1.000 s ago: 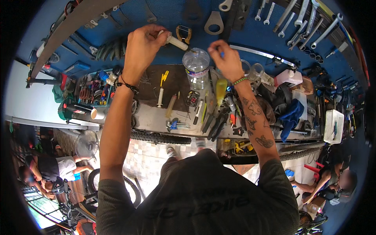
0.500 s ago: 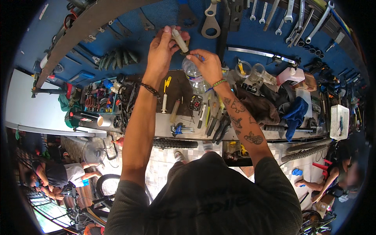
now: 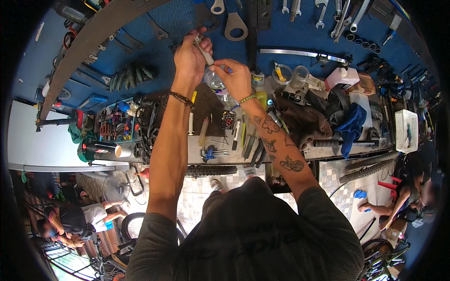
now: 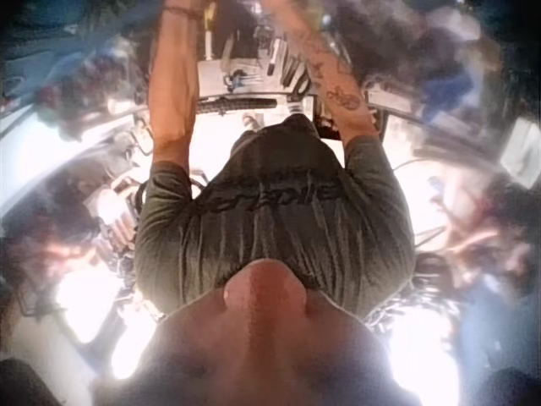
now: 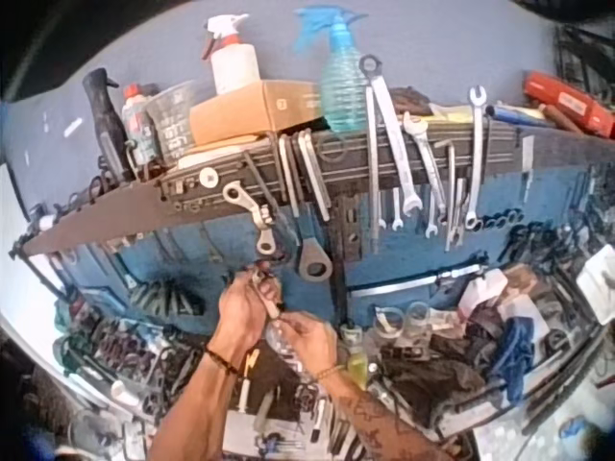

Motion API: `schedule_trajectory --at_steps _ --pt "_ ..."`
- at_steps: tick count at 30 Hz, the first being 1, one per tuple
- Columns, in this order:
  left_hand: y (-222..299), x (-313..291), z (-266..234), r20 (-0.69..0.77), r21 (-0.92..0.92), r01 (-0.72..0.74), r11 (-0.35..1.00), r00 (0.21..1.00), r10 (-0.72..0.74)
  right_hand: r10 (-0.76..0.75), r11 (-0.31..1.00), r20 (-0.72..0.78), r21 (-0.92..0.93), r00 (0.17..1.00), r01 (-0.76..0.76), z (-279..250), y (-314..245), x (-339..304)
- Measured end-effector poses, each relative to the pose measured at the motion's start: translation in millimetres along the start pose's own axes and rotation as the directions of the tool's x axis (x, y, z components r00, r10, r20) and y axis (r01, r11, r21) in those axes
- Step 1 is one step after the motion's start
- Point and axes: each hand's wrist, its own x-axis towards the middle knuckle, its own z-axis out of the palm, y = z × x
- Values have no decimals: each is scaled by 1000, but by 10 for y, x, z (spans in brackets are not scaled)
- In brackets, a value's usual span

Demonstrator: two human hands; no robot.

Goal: The person pours water from a plastic bottle into a syringe, then draws the liquid into the syringe and places it on the workbench. They repeat this process with a second syringe, then wipe their hands with a red cloth and place the syringes into a drawer.

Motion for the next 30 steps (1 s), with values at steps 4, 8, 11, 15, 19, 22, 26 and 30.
schedule_trajectory --at_steps 4,8,11,15,19,22,26,30 --pt "-50 10 68 4 -12 -29 1000 1000 29 -25 999 -10 -40 1000 25 -36 14 -7" --pt "-84 9 42 73 -79 -50 996 996 56 -77 992 -34 -99 996 74 -2 52 -3" --pt "-108 -18 84 47 80 -116 990 993 112 -85 994 -57 -75 995 81 10 76 -14" --pt "-131 -22 103 -49 298 -245 923 961 271 -113 992 -104 -61 988 107 47 66 -35" --pt "-281 -10 152 -193 269 -369 890 884 425 -261 959 -129 -149 957 241 171 109 -33" --pt "-300 31 134 -155 214 -395 894 889 430 -304 944 -133 -176 943 280 153 145 -26" --pt "-287 90 116 -125 181 -335 925 925 360 -260 957 -126 -163 957 239 112 151 -28" --pt "-360 119 182 -252 267 -392 880 853 457 -275 949 -154 -203 949 242 201 149 -38"
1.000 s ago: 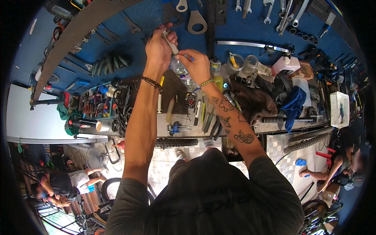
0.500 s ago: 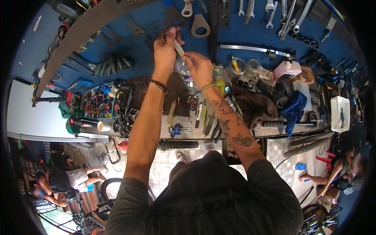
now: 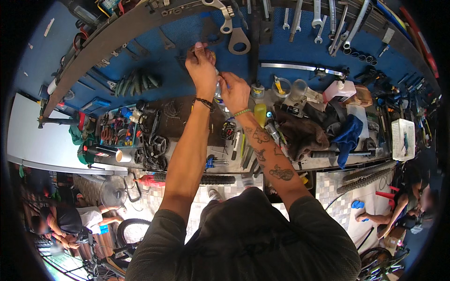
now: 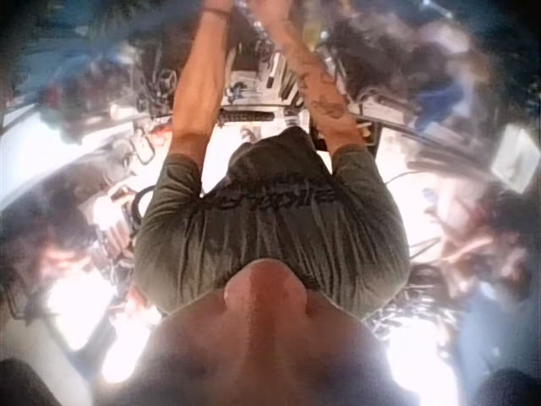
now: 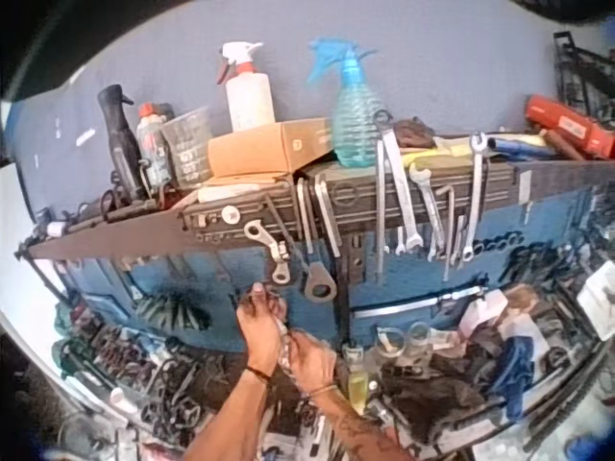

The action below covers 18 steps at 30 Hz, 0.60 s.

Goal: The person pours water from a plastic bottle into a syringe, then draws the liquid into the syringe and places it on the workbench. They repeat this process with a second syringe, then wipe their hands with a red cloth and place the syringes into a drawer.

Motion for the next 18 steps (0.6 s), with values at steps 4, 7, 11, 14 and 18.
schedule_trajectory --at_steps 4,7,11,14,18 --pt "-52 17 17 14 23 -15 1000 1000 14 11 1000 7 -26 1000 -11 -19 14 -5" --pt "-35 130 -95 105 -174 159 972 984 -142 53 998 22 17 998 -53 -47 -17 17" --pt "-49 149 -82 94 -119 97 988 992 -86 58 996 9 71 998 -58 29 11 30" --pt "-142 71 -32 -113 156 -93 983 987 112 34 999 7 -19 999 -34 61 -47 6" --pt "-249 71 72 -365 519 -202 831 826 429 3 999 30 -41 1000 -2 54 10 -30"
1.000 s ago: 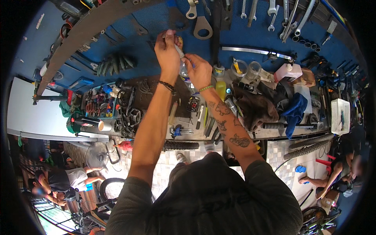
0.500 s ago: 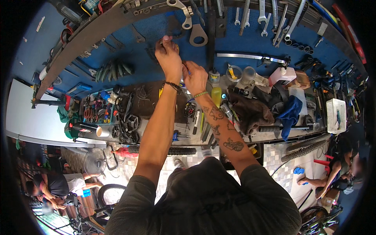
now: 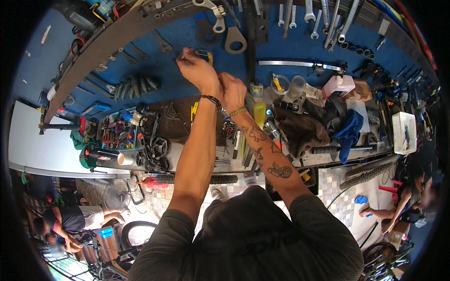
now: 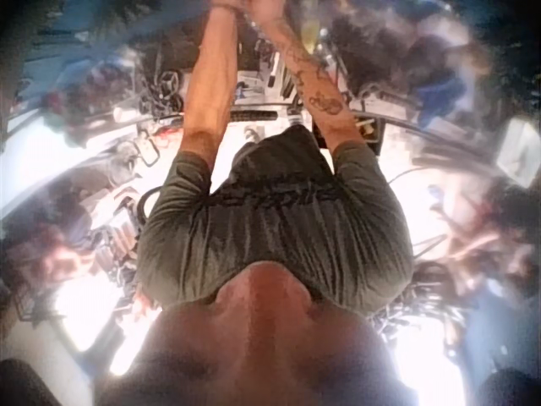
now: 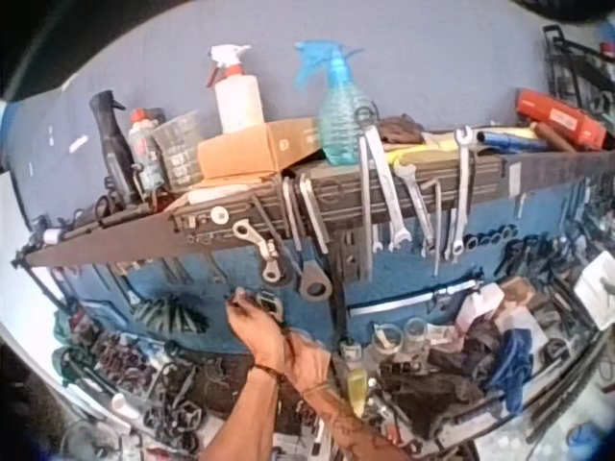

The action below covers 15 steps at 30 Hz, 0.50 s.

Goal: The person pours water from a plastic bottle into a syringe, then draws the liquid into the syringe and places it on the workbench. They repeat this process with a second syringe, then wipe their hands with a red cloth and place the syringes into a drawer.

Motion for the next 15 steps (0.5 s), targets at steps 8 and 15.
schedule_trajectory --at_steps 8,15 --pt "38 211 -103 575 -456 666 590 727 -375 22 993 -47 119 999 -16 -75 -5 28" --pt "-134 345 -155 510 -502 685 528 728 -459 22 990 -49 139 999 -15 -60 -73 37"
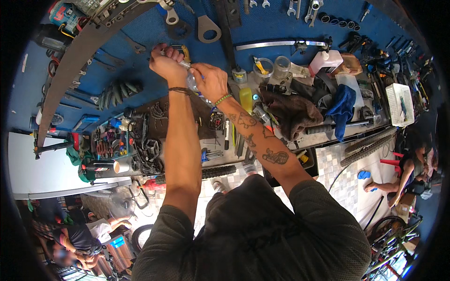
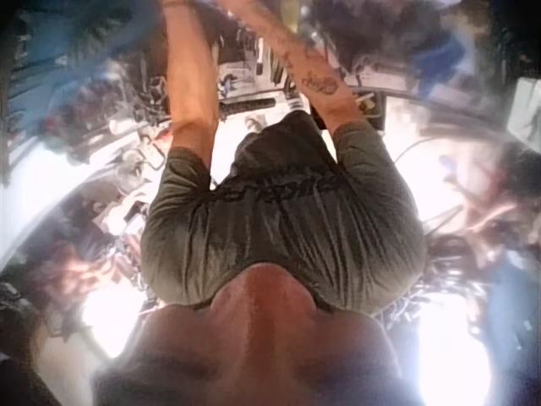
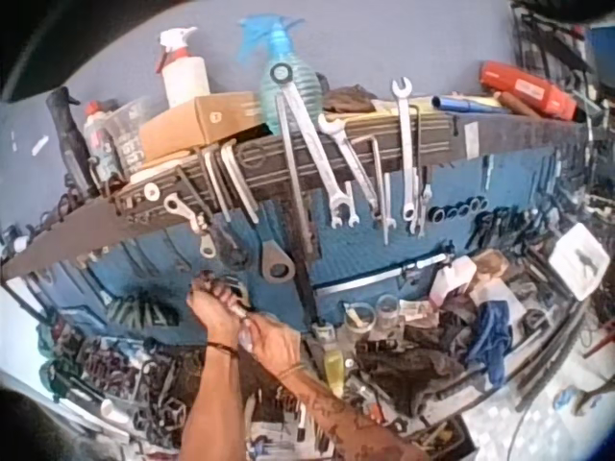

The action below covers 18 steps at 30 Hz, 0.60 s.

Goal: The person pours water from a plastic bottle into a syringe, then draws the liquid into the syringe and places it on the workbench. They repeat this process with a second syringe, then wipe their hands with a red cloth and place the syringes into a drawer.

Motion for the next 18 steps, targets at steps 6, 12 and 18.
schedule_trajectory --at_steps 6,12,18 --pt "-228 -370 381 -61 608 -457 649 788 612 -34 995 23 -92 999 36 -27 106 -4" --pt "-72 -135 92 -64 388 -246 888 954 293 12 1000 66 14 998 -13 -25 46 3" --pt "301 0 79 170 328 -441 835 898 407 83 995 128 41 988 -89 -171 114 93"
